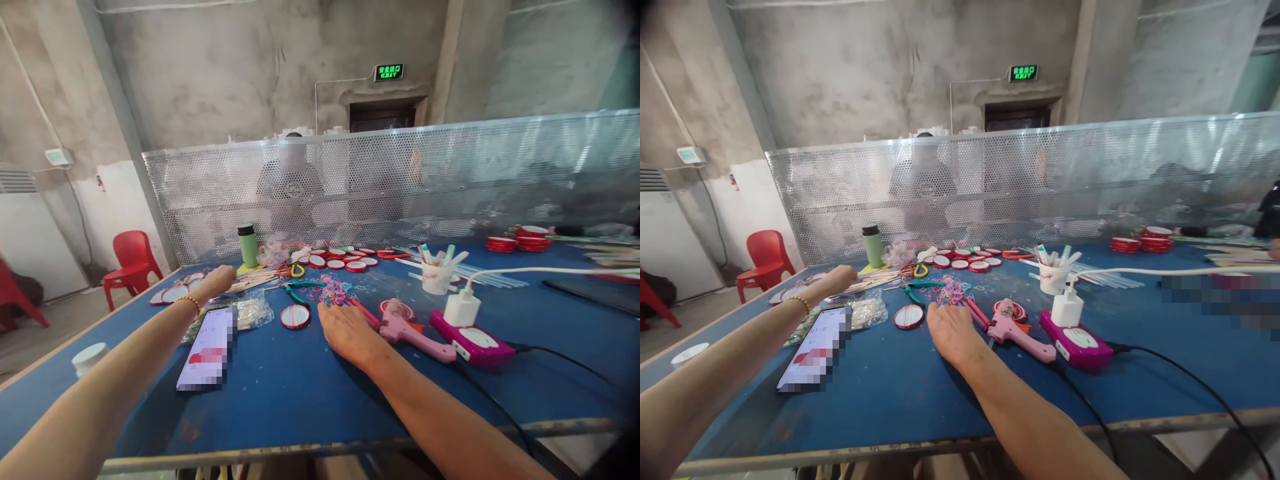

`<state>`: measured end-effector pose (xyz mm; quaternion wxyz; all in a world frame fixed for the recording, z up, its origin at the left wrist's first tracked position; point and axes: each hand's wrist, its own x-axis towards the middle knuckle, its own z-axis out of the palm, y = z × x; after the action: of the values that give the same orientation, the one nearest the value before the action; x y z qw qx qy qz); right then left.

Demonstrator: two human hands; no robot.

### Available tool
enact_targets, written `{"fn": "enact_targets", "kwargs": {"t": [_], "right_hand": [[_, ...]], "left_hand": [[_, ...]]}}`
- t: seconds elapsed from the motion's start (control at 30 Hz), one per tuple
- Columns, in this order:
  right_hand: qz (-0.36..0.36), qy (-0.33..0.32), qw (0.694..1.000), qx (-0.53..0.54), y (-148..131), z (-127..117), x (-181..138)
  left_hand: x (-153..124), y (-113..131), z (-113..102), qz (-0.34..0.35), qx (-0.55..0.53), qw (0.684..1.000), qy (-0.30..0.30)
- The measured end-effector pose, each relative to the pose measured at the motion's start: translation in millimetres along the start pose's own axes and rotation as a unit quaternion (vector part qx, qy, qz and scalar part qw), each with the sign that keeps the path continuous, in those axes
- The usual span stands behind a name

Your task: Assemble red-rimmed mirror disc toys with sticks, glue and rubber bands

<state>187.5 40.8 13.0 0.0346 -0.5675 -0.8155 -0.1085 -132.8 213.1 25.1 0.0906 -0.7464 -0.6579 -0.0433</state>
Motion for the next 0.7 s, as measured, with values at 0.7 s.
{"fn": "enact_targets", "kwargs": {"t": [0.7], "right_hand": [[0.177,0.026,0.983,-0.029,66,-16,18]], "left_hand": [[-146,207,-64,0.179,-0.638,0.749,-0.028]]}}
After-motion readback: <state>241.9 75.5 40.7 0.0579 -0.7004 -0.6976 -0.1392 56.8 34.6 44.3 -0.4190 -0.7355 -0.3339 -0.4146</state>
